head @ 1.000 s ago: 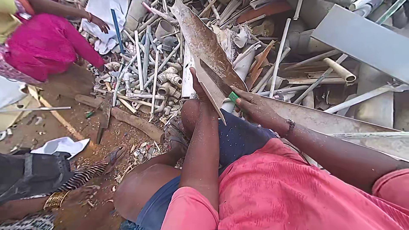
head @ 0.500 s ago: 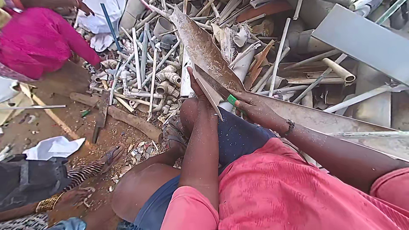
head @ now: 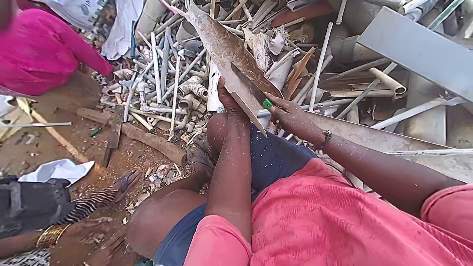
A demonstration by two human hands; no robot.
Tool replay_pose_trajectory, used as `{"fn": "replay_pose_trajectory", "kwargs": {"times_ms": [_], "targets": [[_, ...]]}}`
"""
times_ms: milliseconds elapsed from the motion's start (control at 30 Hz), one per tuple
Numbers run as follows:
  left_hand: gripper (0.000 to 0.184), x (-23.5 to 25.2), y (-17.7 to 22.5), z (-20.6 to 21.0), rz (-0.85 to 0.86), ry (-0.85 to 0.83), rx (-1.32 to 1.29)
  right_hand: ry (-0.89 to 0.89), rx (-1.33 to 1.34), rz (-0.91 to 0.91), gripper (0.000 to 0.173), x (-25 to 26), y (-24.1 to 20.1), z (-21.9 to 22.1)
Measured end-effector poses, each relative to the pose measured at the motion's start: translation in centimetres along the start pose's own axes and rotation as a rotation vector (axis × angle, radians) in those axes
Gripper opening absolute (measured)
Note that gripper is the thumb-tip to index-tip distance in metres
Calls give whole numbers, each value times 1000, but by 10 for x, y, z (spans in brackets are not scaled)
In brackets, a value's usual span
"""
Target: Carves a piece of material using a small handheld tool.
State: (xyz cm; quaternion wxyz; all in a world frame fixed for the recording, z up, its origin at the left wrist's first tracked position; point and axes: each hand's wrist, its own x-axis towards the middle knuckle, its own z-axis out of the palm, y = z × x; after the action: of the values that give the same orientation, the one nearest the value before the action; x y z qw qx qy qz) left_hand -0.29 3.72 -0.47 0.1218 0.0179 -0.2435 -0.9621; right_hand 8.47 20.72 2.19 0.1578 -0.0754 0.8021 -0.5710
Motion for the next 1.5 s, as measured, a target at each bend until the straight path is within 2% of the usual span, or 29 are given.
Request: {"fn": "replay_pose_trajectory", "kwargs": {"times_ms": [133, 267, 367, 433, 500, 533, 633, 667, 767, 800, 867, 933, 1000, 1067, 1200, 1267, 1333, 1367, 1500], "targets": [[28, 0, -1, -6, 27, -5, 7, -154, 121, 16, 48, -6, -4, 2], [26, 1, -2, -3, 78, 16, 33, -49, -1, -6, 48, -8, -6, 1], [28, 6, 0, -8, 96, -18, 22, -208, 95, -13, 49, -10, -1, -2], [30, 7, 0, -9, 102, -16, -39, -142, -87, -89, 47, -11, 5, -11], [33, 7, -2, -5, 63, -2, -69, -11, -296, -158, 46, -13, 7, -15], [37, 6, -3, -4, 41, 5, -65, 2, -317, -166, 46, -15, 11, -15], [43, 1, 0, 1, 5, 100, 2, -118, -283, -158, 45, -22, 18, -9], [44, 1, -1, 0, 13, 115, 13, -114, -350, -161, 45, -23, 18, -10], [62, 4, -5, -1, -20, 139, -76, 25, -513, -186, 46, -20, 17, -15], [67, 3, -4, 3, -46, 161, -83, 36, -483, -190, 46, -20, 19, -15], [70, 2, 2, 6, -52, 174, -43, -66, -261, -132, 45, -19, 20, -14], [69, 0, 5, -1, -61, 157, -21, -122, -166, -104, 45, -18, 18, -18], [62, 4, 0, -3, -48, 106, -38, 38, -434, -191, 44, -10, 16, -24], [59, 5, -6, 0, -39, 55, -40, 110, -496, -247, 46, -9, 18, -22], [60, 5, 3, 2, 103, 6, 136, -137, -136, -187, 48, -17, 19, -12], [60, 7, 3, 0, 122, -29, 156, -80, -348, -223, 47, -18, 17, -14], [52, 4, 0, 8, 116, -3, 103, 35, -601, -247, 49, -17, 18, -12], [46, 4, -2, 11, 132, 13, 60, 64, -644, -247, 49, -19, 20, -11], [38, 14, 2, -2, 185, 100, 71, -103, -516, -305, 43, -37, 25, -18]]}}
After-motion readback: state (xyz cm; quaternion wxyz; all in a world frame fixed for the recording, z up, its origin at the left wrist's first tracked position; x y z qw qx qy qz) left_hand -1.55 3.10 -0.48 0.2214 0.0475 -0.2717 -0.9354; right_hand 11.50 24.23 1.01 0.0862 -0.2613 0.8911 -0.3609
